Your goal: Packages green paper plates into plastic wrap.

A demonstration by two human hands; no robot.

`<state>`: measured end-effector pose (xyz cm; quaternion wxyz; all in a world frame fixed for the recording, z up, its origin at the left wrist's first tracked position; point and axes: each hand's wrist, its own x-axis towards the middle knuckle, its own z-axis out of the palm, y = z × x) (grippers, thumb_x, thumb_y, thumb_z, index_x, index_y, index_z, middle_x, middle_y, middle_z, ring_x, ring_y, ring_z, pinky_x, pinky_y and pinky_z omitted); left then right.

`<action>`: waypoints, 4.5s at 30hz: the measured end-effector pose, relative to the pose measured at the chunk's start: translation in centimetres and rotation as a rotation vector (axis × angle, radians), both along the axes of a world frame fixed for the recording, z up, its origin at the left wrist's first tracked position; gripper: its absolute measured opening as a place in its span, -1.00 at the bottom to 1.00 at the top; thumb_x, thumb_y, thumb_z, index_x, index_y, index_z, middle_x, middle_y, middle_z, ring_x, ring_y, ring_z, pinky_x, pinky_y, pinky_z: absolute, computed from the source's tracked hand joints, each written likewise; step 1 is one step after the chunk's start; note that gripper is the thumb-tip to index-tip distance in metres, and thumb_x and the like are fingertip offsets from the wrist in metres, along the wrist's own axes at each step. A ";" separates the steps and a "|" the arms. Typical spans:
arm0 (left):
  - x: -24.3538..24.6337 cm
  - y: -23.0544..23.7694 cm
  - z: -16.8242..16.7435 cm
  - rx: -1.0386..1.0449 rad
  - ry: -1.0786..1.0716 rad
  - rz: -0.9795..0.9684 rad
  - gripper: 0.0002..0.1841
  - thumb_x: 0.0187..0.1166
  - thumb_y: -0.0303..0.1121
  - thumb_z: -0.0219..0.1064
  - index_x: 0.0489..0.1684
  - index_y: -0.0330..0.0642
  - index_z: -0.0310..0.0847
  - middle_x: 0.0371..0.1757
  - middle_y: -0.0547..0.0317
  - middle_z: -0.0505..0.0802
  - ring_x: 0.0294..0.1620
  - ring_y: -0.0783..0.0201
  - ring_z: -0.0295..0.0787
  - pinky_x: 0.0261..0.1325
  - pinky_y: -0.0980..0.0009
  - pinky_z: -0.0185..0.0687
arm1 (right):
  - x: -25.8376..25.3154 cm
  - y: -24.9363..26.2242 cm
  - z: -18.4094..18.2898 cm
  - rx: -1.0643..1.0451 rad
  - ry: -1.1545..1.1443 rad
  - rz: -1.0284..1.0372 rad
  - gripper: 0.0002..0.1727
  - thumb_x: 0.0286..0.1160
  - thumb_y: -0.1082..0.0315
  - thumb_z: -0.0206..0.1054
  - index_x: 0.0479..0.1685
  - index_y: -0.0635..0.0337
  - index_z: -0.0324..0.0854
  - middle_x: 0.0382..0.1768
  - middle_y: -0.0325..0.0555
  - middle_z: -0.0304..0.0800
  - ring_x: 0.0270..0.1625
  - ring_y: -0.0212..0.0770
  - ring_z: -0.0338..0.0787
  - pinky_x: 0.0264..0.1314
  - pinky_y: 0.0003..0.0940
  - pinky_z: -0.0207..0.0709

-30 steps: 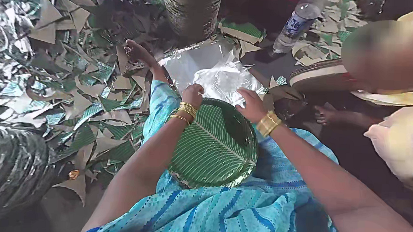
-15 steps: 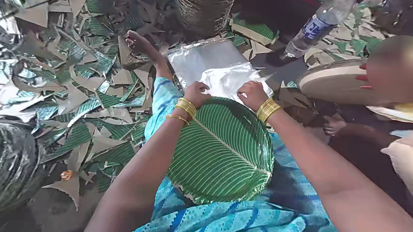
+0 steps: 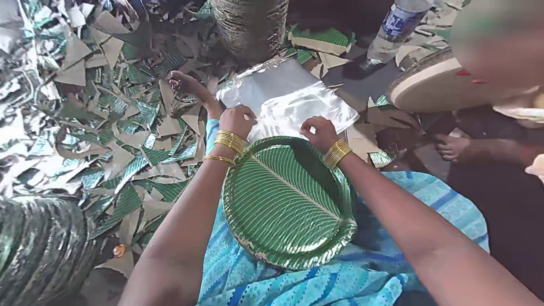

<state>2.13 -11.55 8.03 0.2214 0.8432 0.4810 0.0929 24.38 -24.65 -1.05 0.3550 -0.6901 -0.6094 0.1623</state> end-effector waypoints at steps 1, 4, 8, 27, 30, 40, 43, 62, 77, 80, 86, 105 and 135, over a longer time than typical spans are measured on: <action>0.0 0.7 -0.1 -0.030 0.020 0.005 -0.79 0.52 -0.32 0.51 -0.03 -0.23 0.85 0.00 -0.27 0.88 0.11 -0.31 0.79 0.28 -0.38 0.49 | 0.0 0.1 -0.2 -0.016 0.009 0.004 -0.81 0.51 0.44 0.41 -0.06 0.36 0.85 -0.16 0.26 0.84 0.07 0.31 0.77 0.24 0.37 0.43; -0.7 1.2 -0.8 -0.105 -0.074 0.009 -0.77 0.53 -0.37 0.50 0.05 -0.23 0.83 -0.06 -0.24 0.89 -0.03 -0.19 0.83 0.21 -0.27 0.57 | -0.6 0.1 0.1 -0.069 0.025 -0.026 -0.83 0.57 0.43 0.40 -0.11 0.31 0.88 -0.10 0.24 0.83 0.14 0.27 0.74 0.32 0.33 0.39; -1.9 1.7 -3.2 -0.180 -0.260 -0.105 -0.70 0.49 -0.50 0.47 0.17 -0.36 0.75 0.29 -0.18 0.79 0.26 -0.01 0.74 0.39 0.02 0.60 | -0.6 0.5 0.0 -0.023 0.056 -0.072 -0.84 0.33 0.44 0.55 -0.41 0.41 0.78 -0.27 0.23 0.79 -0.01 0.24 0.76 0.25 0.34 0.37; -1.0 1.7 -4.3 0.059 -0.280 -0.142 -0.75 0.67 -0.35 0.36 -0.10 -0.44 0.80 0.30 -0.27 0.76 0.28 -0.16 0.72 0.33 -0.13 0.57 | 1.3 1.2 0.5 -0.316 0.336 0.048 -0.79 0.44 0.33 0.56 -0.20 0.36 0.84 0.00 0.17 0.86 0.11 0.04 0.78 0.25 0.09 0.52; -1.1 1.5 -4.9 0.074 -0.207 -0.114 -0.78 0.66 -0.36 0.36 -0.10 -0.36 0.83 0.34 -0.21 0.76 0.49 -0.31 0.51 0.50 -0.37 0.26 | 2.3 1.1 0.0 -0.344 0.362 0.054 -0.77 0.55 0.31 0.49 -0.05 0.32 0.84 0.16 0.13 0.84 0.23 0.02 0.78 0.34 0.05 0.55; -1.2 1.4 -4.4 0.266 -0.031 -0.322 -0.94 0.34 -0.54 0.56 -0.35 -0.33 0.85 0.22 -0.20 0.81 0.48 -0.32 0.51 0.52 -0.37 0.22 | 2.1 1.7 1.8 -0.251 0.351 -0.045 -0.78 0.22 0.44 0.68 -0.35 0.36 0.75 -0.10 0.11 0.82 0.07 -0.01 0.74 0.18 0.05 0.51; -2.0 0.7 -4.3 0.229 -0.118 -0.058 -0.83 0.45 -0.48 0.50 -0.16 -0.45 0.79 0.28 -0.35 0.75 0.37 -0.33 0.63 0.44 -0.33 0.43 | 1.6 1.4 1.3 -0.245 0.383 -0.039 -0.78 0.21 0.43 0.68 -0.35 0.36 0.74 -0.16 0.07 0.82 -0.04 -0.07 0.74 0.06 0.01 0.53; 0.9 -0.1 -5.3 -0.612 -0.454 -0.053 -0.88 0.62 -0.38 0.37 -0.14 -0.27 0.73 -0.24 0.16 0.83 -0.28 0.42 0.64 -0.13 0.39 0.54 | -2.0 1.5 3.2 -0.142 0.576 -0.073 -0.86 0.37 0.49 0.57 -0.31 0.39 0.71 -0.24 0.00 0.78 -0.14 -0.22 0.70 0.04 -0.19 0.58; -3.7 3.6 -6.0 -0.451 -0.250 0.357 -0.76 0.68 -0.39 0.28 0.03 -0.45 0.69 -0.02 -0.21 0.84 -0.03 0.03 0.76 0.17 0.01 0.61 | 4.6 2.2 4.9 0.097 0.926 -0.502 -0.93 0.60 0.52 0.32 -0.10 0.25 0.54 -0.21 -0.19 0.72 -0.19 -0.42 0.68 -0.02 -0.46 0.59; -5.1 3.6 -6.0 -0.464 -0.475 0.560 -0.80 0.65 -0.47 0.28 0.01 -0.48 0.66 -0.14 -0.09 0.80 -0.22 0.24 0.68 0.02 0.25 0.63 | 5.4 2.0 5.5 0.139 0.941 -0.530 -0.92 0.62 0.51 0.31 -0.09 0.21 0.50 -0.24 -0.18 0.74 -0.23 -0.41 0.72 -0.08 -0.47 0.62; -6.5 2.6 -5.4 -0.360 -0.338 0.493 -0.60 0.50 -0.49 0.49 0.27 -0.47 0.59 0.30 -0.39 0.73 0.28 -0.15 0.72 0.41 -0.06 0.55 | 5.2 1.8 4.7 0.155 0.754 -0.417 -0.87 0.51 0.67 0.24 -0.06 0.40 0.58 -0.16 -0.06 0.73 -0.13 -0.36 0.74 0.02 -0.40 0.67; 3.2 4.9 -3.3 0.236 0.007 -0.337 -0.71 0.56 -0.60 0.32 0.18 -0.30 0.79 0.29 -0.31 0.77 0.27 -0.36 0.73 0.31 -0.33 0.58 | 5.0 0.5 3.9 -0.325 -0.309 -0.301 -0.75 0.42 0.66 0.30 -0.05 0.35 0.86 0.45 0.29 0.64 0.45 0.38 0.62 0.45 0.36 0.46; 0.9 5.0 -3.3 0.124 0.045 -0.123 -0.38 0.57 -0.53 0.33 0.69 -0.33 0.34 0.72 -0.32 0.43 0.50 -0.41 0.59 0.41 -0.39 0.49 | 7.6 -2.2 2.6 -0.057 -0.617 -0.067 -0.64 0.48 0.63 0.25 0.19 0.29 0.81 0.49 0.28 0.65 0.58 0.35 0.58 0.57 0.32 0.38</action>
